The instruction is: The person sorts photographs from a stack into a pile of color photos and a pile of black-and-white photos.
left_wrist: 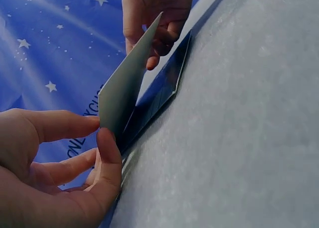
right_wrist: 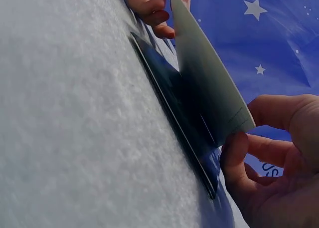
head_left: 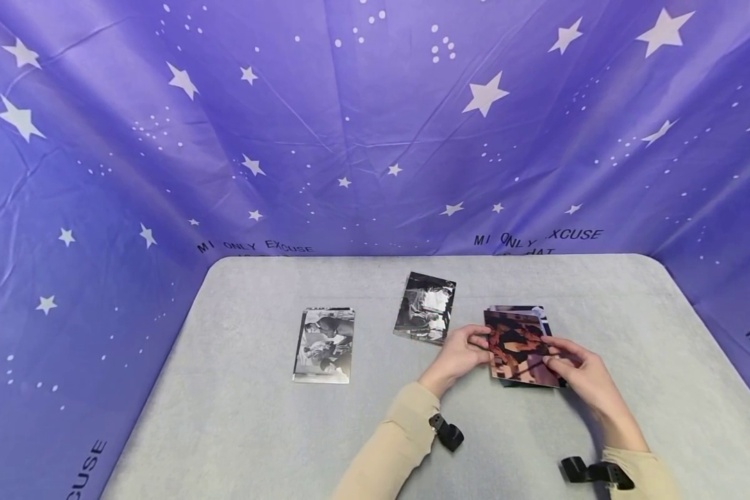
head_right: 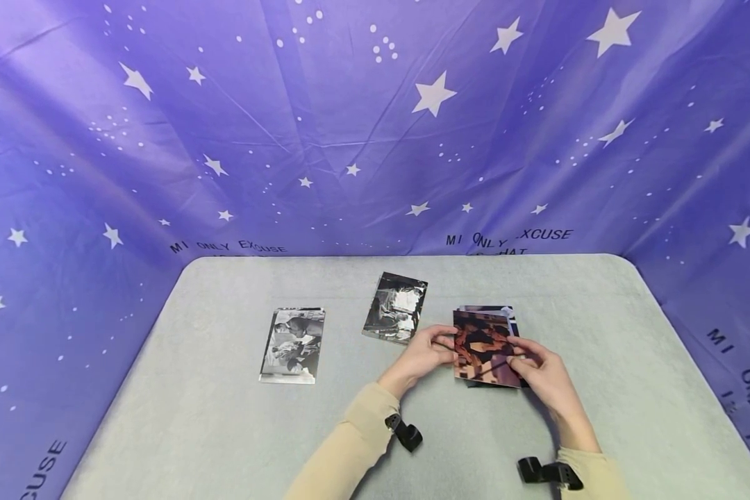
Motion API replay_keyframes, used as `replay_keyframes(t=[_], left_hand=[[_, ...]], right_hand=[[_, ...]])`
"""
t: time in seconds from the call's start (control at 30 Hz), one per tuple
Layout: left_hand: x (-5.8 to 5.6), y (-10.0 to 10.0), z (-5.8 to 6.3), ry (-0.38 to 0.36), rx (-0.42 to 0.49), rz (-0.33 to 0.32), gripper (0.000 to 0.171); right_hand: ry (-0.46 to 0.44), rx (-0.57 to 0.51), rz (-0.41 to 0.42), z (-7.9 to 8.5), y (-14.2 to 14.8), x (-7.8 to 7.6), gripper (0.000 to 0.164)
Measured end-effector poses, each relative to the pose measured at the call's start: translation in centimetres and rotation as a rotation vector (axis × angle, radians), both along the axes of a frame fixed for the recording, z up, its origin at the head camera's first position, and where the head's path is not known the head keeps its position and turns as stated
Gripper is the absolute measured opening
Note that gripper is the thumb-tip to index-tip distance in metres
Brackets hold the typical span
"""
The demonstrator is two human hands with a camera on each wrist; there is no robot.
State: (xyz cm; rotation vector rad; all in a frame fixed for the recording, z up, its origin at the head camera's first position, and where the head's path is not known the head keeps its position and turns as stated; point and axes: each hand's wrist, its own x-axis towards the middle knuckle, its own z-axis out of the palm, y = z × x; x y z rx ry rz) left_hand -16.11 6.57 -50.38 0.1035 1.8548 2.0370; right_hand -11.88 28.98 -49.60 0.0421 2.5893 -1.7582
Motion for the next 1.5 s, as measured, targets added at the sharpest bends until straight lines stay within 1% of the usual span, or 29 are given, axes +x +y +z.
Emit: replay_keyframes(t=[0.1, 0.23, 0.33, 0.53, 0.67, 0.8, 1.07, 1.2, 1.4, 1.5], left_hand=[[0.0, 0.3, 0.2, -0.007, -0.02, 0.003, 0.047], [0.1, 0.5, 0.3, -0.008, -0.041, 0.001, 0.044], [0.1, 0.5, 0.3, -0.005, -0.051, -0.007, 0.043], [0.2, 0.4, 0.4, 0.016, -0.065, -0.029, 0.042], [0.3, 0.2, 0.4, 0.015, -0.062, -0.039, 0.041], [0.3, -0.1, 0.3, -0.004, -0.049, -0.047, 0.038], [0.4, -1.1, 0.2, 0.014, -0.036, -0.048, 0.032], [0.5, -1.7, 0.0, 0.018, -0.011, -0.038, 0.034], [0.6, -2.7, -0.1, 0.033, 0.011, 0.0, 0.034], [0.6, -3.3, -0.1, 0.043, 0.019, 0.016, 0.034]], right_hand=[[0.004, 0.041, -0.003, 0.1, 0.1, 0.0, 0.037], [0.025, 0.132, 0.0, 0.1, 0.2, 0.0, 0.042], [0.039, 0.191, -0.002, 0.0, 0.4, -0.1, 0.042], [0.016, 0.248, -0.016, -0.1, 0.7, -0.3, 0.043], [0.017, 0.265, -0.024, 0.0, 0.7, -0.3, 0.043], [0.033, 0.276, -0.031, 0.1, 0.8, -0.2, 0.041], [0.061, 0.235, -0.032, -0.1, 0.9, -0.2, 0.038], [0.071, 0.231, -0.038, 0.0, 0.5, -0.1, 0.037], [0.088, 0.251, -0.05, 0.2, -0.3, -0.3, 0.035], [0.104, 0.231, -0.043, 0.4, -0.8, -0.5, 0.034]])
